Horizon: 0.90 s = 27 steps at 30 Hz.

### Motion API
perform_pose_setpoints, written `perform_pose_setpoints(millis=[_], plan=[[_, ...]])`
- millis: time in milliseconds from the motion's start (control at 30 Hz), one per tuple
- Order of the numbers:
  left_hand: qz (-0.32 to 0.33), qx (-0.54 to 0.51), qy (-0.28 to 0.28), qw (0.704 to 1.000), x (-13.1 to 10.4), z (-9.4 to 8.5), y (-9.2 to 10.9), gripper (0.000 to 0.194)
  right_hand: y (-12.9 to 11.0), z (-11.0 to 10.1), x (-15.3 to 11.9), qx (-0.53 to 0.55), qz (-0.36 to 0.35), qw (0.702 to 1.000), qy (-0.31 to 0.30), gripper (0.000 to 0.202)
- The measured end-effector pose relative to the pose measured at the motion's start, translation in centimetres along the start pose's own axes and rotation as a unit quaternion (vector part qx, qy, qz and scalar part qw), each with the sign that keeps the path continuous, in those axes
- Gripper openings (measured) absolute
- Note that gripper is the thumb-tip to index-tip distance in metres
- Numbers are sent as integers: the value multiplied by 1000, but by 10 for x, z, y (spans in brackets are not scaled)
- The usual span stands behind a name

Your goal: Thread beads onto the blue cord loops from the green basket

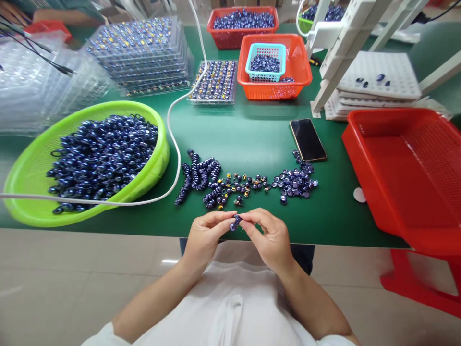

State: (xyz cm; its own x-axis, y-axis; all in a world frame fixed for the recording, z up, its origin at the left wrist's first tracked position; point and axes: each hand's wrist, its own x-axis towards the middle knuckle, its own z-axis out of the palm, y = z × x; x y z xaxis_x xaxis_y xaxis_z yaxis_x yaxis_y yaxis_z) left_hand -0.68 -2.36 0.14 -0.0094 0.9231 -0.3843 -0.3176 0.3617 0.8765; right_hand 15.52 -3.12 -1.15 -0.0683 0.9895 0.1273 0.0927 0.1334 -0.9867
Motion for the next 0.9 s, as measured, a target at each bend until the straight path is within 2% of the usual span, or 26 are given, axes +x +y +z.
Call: perform_pose_setpoints(millis=[167, 400, 633, 900], plan=[[61, 71, 30, 995, -4, 1, 0, 13, 0, 2, 0, 16, 26, 1000, 1, 13], [170, 155, 12, 973, -6, 2, -1, 13, -1, 6, -1, 50, 52, 997, 25, 12], [199, 166, 11, 966, -5, 1, -6, 11, 1, 6, -3, 34, 12, 999, 30, 16], [217, 157, -12, 963, -8, -2, -9, 13, 0, 8, -3, -5, 11, 999, 48, 10]])
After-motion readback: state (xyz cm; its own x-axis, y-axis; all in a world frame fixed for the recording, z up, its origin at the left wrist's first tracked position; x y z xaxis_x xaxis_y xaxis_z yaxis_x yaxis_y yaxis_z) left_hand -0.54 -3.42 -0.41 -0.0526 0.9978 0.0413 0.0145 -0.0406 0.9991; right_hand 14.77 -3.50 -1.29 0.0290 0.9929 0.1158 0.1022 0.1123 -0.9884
